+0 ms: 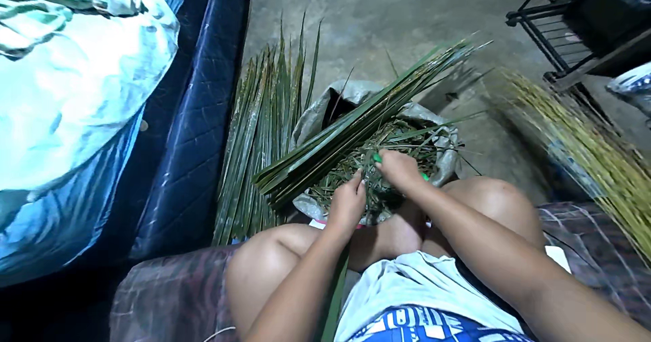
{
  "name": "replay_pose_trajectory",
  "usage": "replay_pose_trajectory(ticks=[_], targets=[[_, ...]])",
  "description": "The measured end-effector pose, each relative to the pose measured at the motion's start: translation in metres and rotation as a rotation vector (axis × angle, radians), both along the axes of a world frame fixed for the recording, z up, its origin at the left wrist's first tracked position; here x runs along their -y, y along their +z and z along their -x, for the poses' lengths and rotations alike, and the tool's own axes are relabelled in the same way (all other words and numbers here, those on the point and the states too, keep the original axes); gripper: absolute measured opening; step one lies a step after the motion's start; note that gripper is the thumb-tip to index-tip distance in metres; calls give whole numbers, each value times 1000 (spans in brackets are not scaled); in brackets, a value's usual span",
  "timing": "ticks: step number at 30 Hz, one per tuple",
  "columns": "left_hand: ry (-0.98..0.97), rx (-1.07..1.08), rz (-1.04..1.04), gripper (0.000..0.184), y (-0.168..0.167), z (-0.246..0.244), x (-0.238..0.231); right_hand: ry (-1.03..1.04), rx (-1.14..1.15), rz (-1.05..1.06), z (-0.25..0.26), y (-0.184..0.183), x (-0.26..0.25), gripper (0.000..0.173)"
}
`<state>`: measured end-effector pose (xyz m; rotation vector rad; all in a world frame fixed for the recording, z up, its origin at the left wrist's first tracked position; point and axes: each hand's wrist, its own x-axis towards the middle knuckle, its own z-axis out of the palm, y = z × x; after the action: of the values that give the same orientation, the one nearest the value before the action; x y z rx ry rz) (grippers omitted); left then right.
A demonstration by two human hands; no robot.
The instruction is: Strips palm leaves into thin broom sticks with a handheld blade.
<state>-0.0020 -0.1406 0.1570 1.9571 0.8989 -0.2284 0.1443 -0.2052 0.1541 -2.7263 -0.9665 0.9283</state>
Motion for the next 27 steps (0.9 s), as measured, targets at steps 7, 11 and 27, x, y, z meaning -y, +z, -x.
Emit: replay_pose_trajectory(ticks=[7, 11, 27], targets=[[33, 12, 36, 46, 1, 1, -3, 4, -181, -67, 10, 12, 8, 34], [137, 111, 158, 36, 2, 3, -8, 117, -256, -97, 32, 17, 15, 33], [314, 349, 599, 27, 6, 8, -10, 147, -216, -137, 24, 22, 16, 31]])
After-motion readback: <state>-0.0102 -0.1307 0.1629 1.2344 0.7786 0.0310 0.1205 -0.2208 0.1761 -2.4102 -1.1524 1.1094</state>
